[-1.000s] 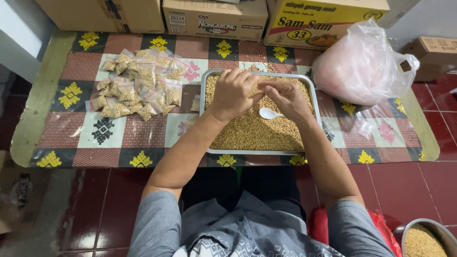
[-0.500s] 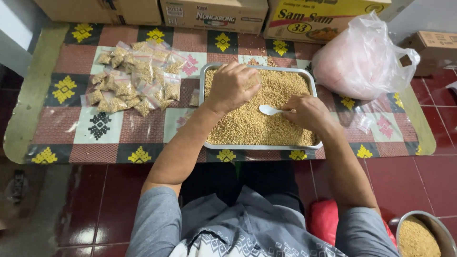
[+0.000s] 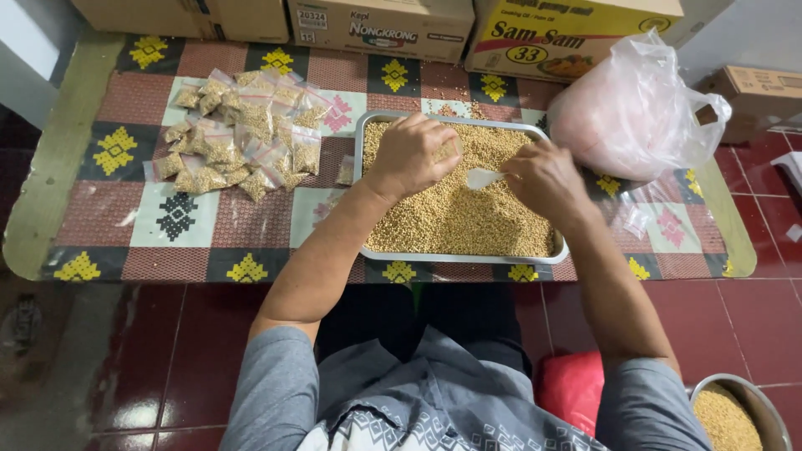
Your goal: A person is sorting through a tray of grains using a small plastic spoon and organizing small pre-packaged bags of grains on a table.
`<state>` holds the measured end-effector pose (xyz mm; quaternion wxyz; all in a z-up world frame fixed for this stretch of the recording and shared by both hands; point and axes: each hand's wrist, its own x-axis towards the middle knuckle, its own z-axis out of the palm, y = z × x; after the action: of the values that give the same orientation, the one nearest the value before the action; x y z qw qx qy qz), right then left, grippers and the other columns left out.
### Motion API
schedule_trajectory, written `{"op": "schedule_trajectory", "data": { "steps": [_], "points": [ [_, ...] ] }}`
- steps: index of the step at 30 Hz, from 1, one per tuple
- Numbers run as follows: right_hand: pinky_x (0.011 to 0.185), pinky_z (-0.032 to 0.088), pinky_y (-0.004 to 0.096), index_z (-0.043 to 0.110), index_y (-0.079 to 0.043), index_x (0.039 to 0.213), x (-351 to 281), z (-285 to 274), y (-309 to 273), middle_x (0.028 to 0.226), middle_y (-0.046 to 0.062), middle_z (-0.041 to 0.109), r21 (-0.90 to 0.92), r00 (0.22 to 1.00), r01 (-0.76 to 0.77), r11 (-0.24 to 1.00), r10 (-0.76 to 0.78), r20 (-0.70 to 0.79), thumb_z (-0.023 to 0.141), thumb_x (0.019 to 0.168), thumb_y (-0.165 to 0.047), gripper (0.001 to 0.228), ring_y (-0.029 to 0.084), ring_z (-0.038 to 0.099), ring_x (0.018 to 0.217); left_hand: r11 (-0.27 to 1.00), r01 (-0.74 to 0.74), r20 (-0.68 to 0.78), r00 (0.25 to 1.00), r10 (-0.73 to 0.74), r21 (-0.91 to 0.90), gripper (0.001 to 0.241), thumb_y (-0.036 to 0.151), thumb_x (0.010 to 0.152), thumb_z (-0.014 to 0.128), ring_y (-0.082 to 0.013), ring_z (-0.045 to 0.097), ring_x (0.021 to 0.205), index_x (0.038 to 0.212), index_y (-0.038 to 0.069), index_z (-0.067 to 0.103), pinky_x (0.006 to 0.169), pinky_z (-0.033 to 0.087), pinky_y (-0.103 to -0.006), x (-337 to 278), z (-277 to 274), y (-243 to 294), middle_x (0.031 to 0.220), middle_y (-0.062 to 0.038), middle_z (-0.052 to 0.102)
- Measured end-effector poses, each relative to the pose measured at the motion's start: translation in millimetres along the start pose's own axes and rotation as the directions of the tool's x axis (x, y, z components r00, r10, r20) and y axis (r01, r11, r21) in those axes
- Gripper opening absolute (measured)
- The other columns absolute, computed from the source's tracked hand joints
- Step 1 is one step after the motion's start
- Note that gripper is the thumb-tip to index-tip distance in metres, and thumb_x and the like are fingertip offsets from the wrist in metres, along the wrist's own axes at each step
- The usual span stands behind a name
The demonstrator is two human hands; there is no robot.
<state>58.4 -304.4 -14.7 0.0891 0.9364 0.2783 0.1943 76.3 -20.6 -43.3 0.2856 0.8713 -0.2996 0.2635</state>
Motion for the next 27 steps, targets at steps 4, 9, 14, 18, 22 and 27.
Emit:
{"op": "schedule_trajectory", "data": {
  "steps": [4,9,14,18,22,27],
  "points": [
    [0.078,0.055,0.047,0.079,-0.018,0.096,11,8,-26,0.092,0.010,0.074,0.448,0.997,0.055,0.892,-0.074,0.025,0.075,0.082,-0.020,0.015,0.036,0.067,0.093,0.999,0.034,0.007,0.999,-0.034,-0.017,0.026,0.042,0.092,0.069,-0.0214,0.069,0.095,0.103,0.019,0.074,0.087,0.055,-0.0376,0,-2,1,0.089,-0.002,0.072],
    [0.084,0.055,0.046,0.081,-0.013,0.101,16,-27,-21,0.094,0.013,0.074,0.583,0.998,0.007,0.813,-0.042,0.046,0.075,0.085,-0.016,0.017,0.036,0.068,0.093,0.986,0.096,0.084,0.993,-0.086,-0.132,0.022,0.039,0.094,0.068,-0.0209,0.068,0.093,0.102,0.019,0.074,0.089,0.054,-0.0373,1,-12,4,0.086,0.000,0.072],
    [0.085,0.054,0.048,0.080,-0.016,0.104,18,-62,2,0.096,0.013,0.072,0.515,0.997,-0.076,0.854,0.054,0.056,0.074,0.089,-0.019,0.016,0.036,0.066,0.096,0.973,0.118,0.137,0.986,-0.092,-0.198,0.026,0.040,0.096,0.067,-0.0226,0.069,0.092,0.101,0.016,0.073,0.089,0.054,-0.0385,2,-18,8,0.086,-0.003,0.072],
    [0.083,0.053,0.047,0.080,-0.013,0.107,27,-82,7,0.092,0.013,0.071,0.504,0.997,-0.067,0.861,0.036,0.072,0.074,0.091,-0.016,0.017,0.034,0.065,0.093,0.974,0.114,0.170,0.982,-0.082,-0.193,0.023,0.038,0.098,0.063,-0.0209,0.069,0.093,0.102,0.018,0.073,0.090,0.054,-0.0365,1,-29,15,0.087,-0.001,0.072],
    [0.080,0.055,0.047,0.081,-0.015,0.106,36,-99,-3,0.091,0.012,0.071,0.392,0.995,-0.052,0.918,0.015,0.097,0.073,0.091,-0.018,0.018,0.032,0.067,0.090,0.981,0.103,0.171,0.983,-0.074,-0.165,0.029,0.044,0.096,0.064,-0.0219,0.070,0.093,0.100,0.017,0.073,0.089,0.055,-0.0374,0,-22,15,0.085,-0.002,0.071],
    [0.081,0.055,0.044,0.082,-0.015,0.102,45,-116,-15,0.093,0.011,0.074,0.226,0.990,-0.013,0.974,-0.019,0.139,0.070,0.093,-0.021,0.016,0.030,0.068,0.093,0.974,0.117,0.195,0.978,-0.079,-0.192,0.048,0.062,0.095,0.056,-0.0206,0.068,0.094,0.102,0.018,0.074,0.091,0.053,-0.0367,-2,-18,11,0.087,-0.002,0.071]
  ]
}}
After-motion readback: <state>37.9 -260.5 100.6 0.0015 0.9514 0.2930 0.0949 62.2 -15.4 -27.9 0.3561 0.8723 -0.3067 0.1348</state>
